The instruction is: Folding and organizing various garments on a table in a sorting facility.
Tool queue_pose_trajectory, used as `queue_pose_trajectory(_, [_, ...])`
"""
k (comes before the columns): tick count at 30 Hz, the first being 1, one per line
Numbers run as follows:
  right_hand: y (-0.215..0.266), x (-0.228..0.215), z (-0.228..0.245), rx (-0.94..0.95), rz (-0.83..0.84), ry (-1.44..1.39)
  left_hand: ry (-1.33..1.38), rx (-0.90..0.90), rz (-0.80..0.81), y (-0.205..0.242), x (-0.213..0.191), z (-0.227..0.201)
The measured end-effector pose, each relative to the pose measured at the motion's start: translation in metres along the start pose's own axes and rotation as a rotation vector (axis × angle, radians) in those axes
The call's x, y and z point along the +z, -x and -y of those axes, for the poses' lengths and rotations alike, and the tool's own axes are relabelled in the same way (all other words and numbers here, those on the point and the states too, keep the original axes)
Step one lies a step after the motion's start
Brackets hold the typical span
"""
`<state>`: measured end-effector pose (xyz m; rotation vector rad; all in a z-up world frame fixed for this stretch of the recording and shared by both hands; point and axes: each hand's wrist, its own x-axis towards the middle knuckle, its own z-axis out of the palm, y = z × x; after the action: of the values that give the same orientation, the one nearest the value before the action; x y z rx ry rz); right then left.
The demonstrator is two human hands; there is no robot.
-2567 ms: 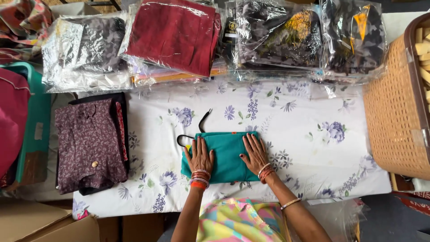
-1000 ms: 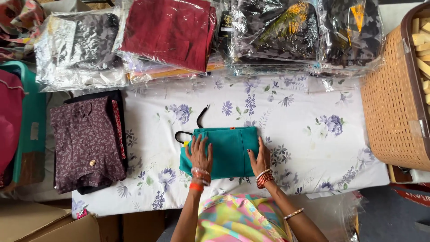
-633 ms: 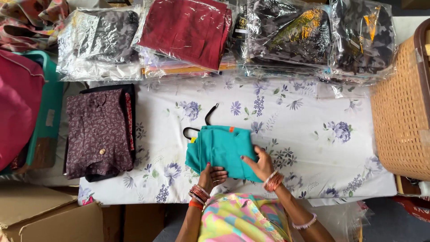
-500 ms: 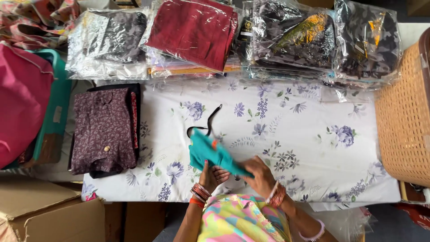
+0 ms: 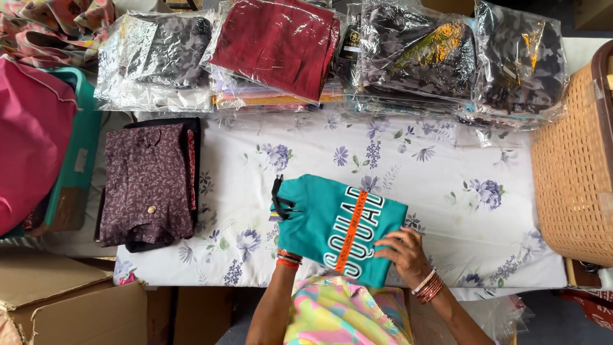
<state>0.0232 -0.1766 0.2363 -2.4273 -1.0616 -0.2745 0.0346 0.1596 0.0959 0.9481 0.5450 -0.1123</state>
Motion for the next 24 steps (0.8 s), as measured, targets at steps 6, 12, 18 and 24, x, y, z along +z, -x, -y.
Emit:
queue_pose_trajectory(6, [0.02, 0.046, -0.038, 0.131, 0.029, 0.084, -0.084, 0.216, -0.023, -0.07, -0.05, 0.062])
queue_pose_trajectory(12, [0.045, 0.077, -0.046, 0.397, 0.362, 0.084, 0.669, -0.08, 0.012, -0.024, -0.048, -0.028])
queue_pose_trajectory(18, [0.024, 0.092, -0.033, 0.435, 0.134, 0.017, 0.032, 0.325, -0.771, -0.034, -0.101, -0.019])
queue_pose_trajectory(24, [-0.028, 0.12, -0.013, 0.362, 0.12, -0.08, -1.015, 0.777, -0.017, 0.04, 0.064, -0.033])
